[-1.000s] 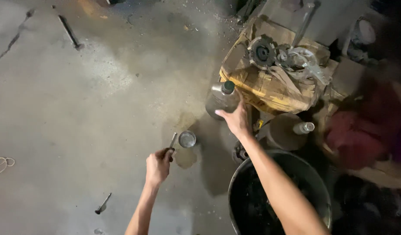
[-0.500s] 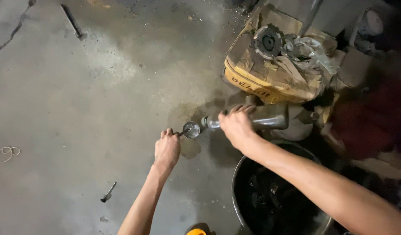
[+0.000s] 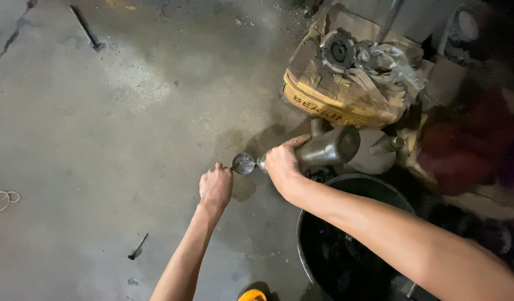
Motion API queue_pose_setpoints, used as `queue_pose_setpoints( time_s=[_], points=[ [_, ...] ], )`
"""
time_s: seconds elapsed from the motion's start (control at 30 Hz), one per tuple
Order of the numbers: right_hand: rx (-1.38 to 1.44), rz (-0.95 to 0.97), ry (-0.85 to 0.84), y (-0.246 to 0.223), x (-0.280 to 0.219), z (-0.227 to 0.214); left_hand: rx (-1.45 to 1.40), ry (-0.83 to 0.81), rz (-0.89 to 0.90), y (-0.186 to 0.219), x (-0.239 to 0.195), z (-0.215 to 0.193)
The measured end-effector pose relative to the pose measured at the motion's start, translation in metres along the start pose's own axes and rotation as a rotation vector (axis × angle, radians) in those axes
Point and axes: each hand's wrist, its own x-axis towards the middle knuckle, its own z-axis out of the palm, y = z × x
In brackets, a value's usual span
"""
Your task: Cleaning a motorcycle piston and other engine components using a rag and solvent
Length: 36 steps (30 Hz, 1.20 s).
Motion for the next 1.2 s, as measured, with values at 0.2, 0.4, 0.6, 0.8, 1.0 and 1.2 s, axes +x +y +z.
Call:
queue_pose_setpoints(
  time_s=[0.2,0.4,0.6,0.8,1.0,1.2],
  points=[
    [-0.050,0.034,-0.066,-0.008,0.010,0.006,-0.022,-0.066,0.001,0.004,-0.007,-0.026],
    [0.031,-0.011,-0.040,0.000,0.010,0.006,-0.054,-0.054,-0.007,0.004,-0.006,-0.017],
    [0.020,-0.044,-0.068,0.000,0.008,0.018,-0.042,-0.087,0.008,0.009,-0.001,-0.013],
    [0.520,0.083,0.099,0.003,0.032,0.096,-0.096,-0.093,-0.018,0.005,-0.005,-0.014],
    [1.495,0.343,0.173,0.072,-0.002,0.034,-0.281,-0.089,-0.097,-0.002,-0.010,-0.006],
    [1.704,0.822,0.335,0.068,0.068,0.087,-0.790,-0.071,-0.297,0.002,-0.019,-0.013]
  ],
)
